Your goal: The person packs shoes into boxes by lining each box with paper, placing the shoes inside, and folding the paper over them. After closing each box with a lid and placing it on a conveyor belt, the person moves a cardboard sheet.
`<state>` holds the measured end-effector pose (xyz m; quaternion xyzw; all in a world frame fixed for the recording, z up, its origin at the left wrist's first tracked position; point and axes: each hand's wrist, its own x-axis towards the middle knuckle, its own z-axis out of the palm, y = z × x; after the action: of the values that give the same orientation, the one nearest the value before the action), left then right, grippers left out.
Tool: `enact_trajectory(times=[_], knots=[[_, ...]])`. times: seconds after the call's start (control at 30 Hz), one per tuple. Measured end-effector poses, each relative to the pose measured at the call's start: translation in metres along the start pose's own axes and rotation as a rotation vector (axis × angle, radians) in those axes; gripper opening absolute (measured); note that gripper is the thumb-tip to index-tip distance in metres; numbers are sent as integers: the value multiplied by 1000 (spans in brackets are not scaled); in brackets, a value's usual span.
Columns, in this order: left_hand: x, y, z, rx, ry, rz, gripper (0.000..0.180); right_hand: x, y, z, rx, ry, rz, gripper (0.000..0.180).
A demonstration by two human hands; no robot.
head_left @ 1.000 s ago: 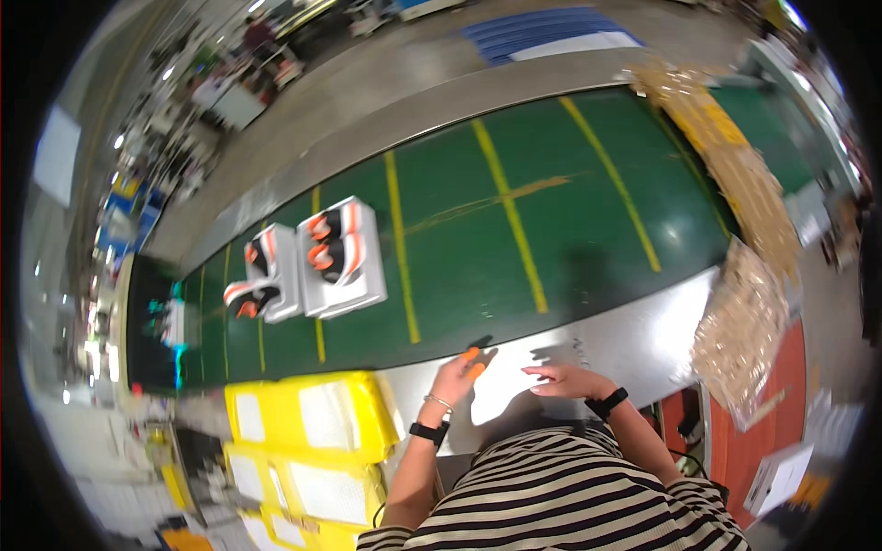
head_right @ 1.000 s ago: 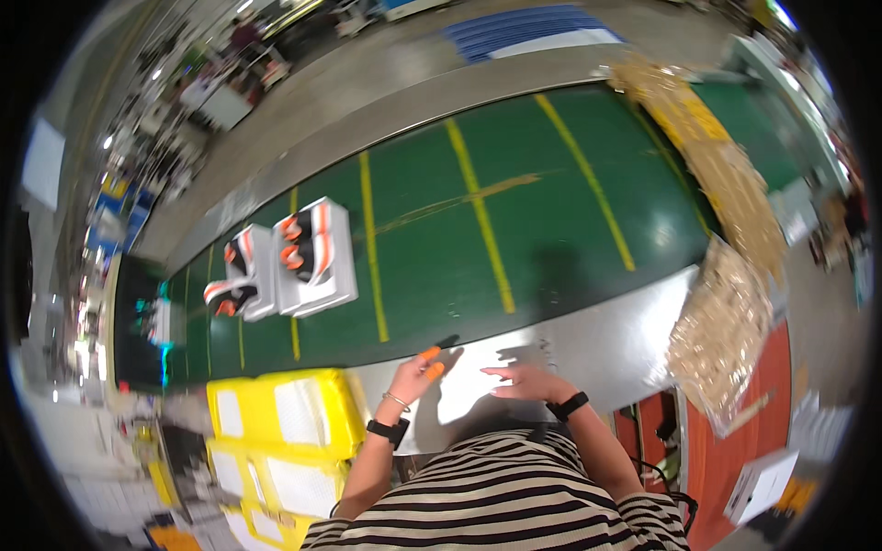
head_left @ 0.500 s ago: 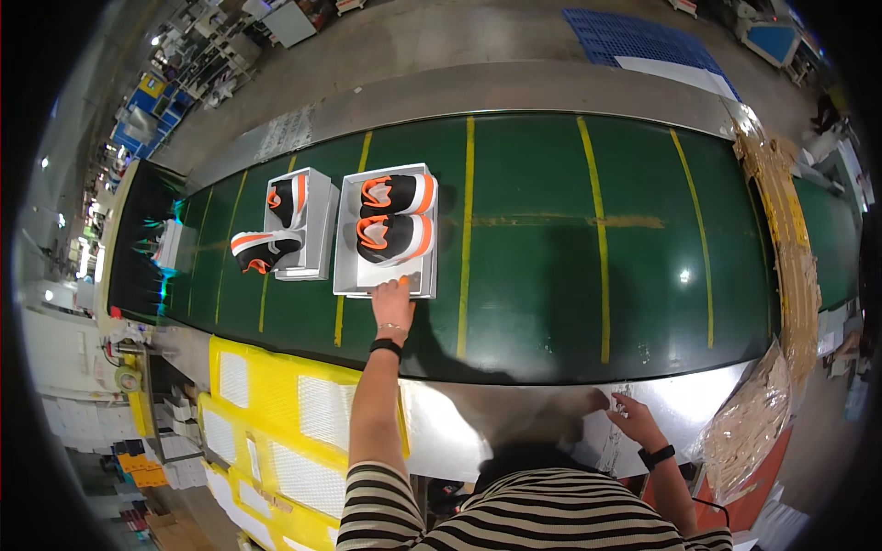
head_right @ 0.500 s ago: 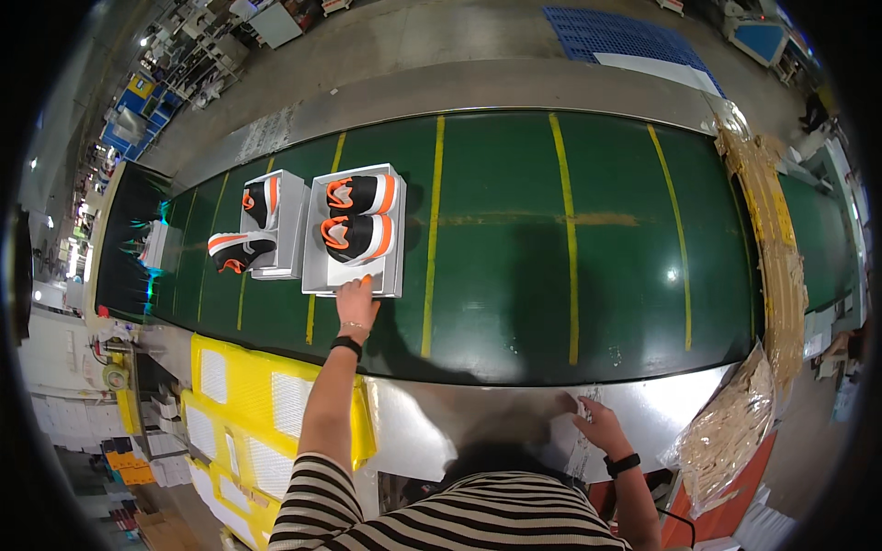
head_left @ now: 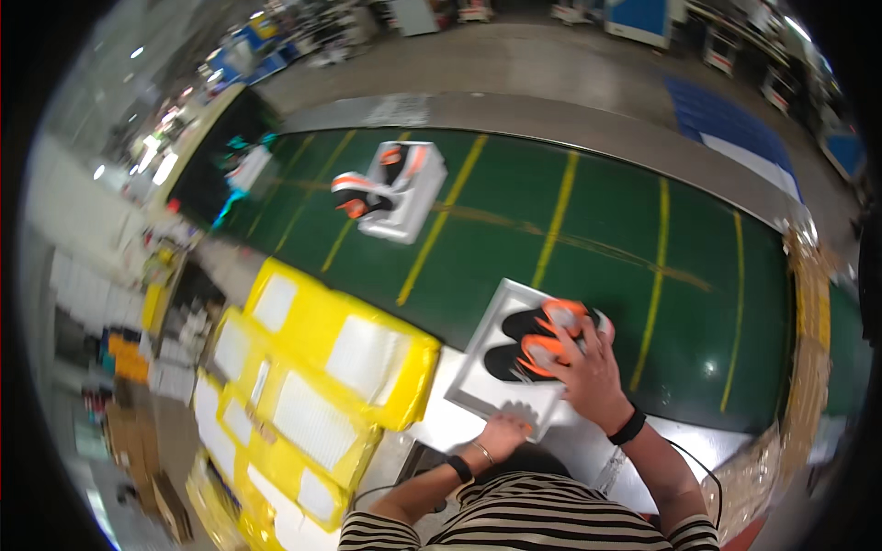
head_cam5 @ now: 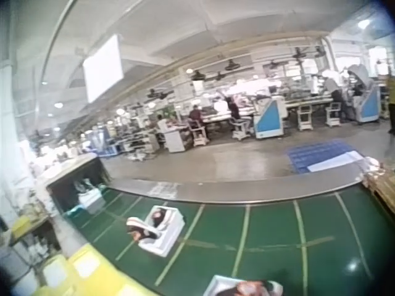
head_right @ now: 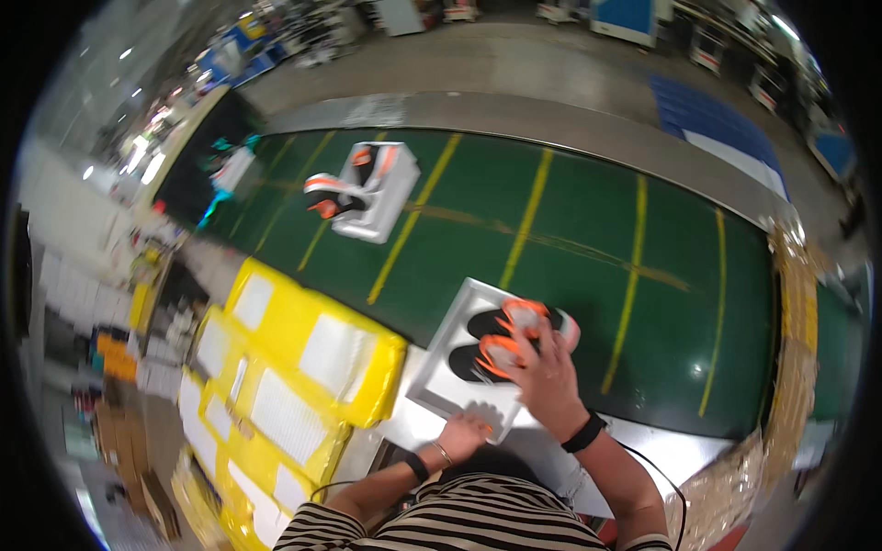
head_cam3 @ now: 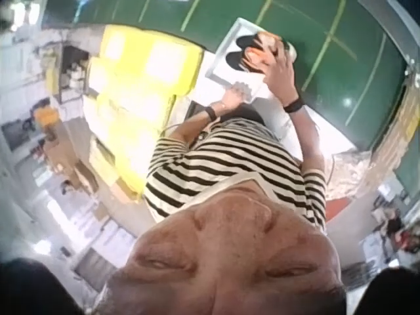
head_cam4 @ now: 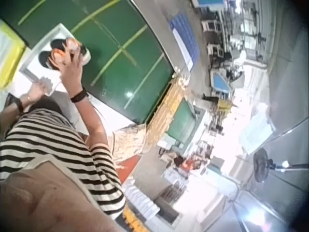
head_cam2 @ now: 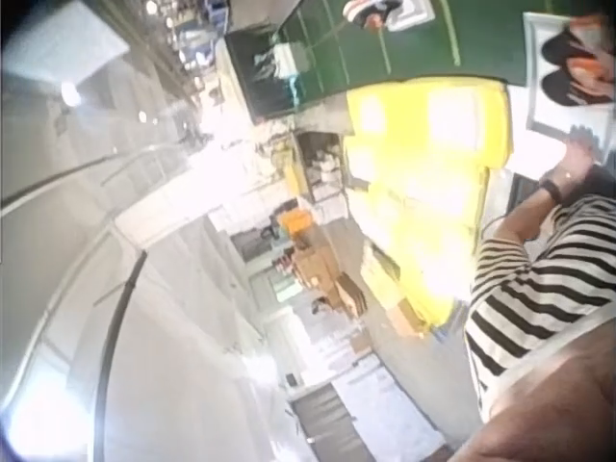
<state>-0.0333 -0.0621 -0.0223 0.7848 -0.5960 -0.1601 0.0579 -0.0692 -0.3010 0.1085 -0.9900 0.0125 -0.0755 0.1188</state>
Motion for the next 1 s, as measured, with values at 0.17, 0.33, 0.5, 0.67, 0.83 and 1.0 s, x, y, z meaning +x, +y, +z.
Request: enact_trajectory(times=[0.17,0.33,0.5,0.67,0.83,1.0], knots=[[-28,34,32,-50,147,-57,18,7,-6,-1,-439,-378,-7,54],[-25,43,43,-4,270,-13,22,-27,4,-38,-51,-138,-15,51],[-12,58,51,-48,195,95,26,-176,20,-89,45,181,431,53],[5,59,31,-42,-8,255,30,-299,25,-15,-285,333,893,52],[33,93,7,-28,-171,186,32,-424,18,49,34,38,1543,45],[35,96,4,-53,-220,268,32,-374,-45,4,91,436,1194,70]])
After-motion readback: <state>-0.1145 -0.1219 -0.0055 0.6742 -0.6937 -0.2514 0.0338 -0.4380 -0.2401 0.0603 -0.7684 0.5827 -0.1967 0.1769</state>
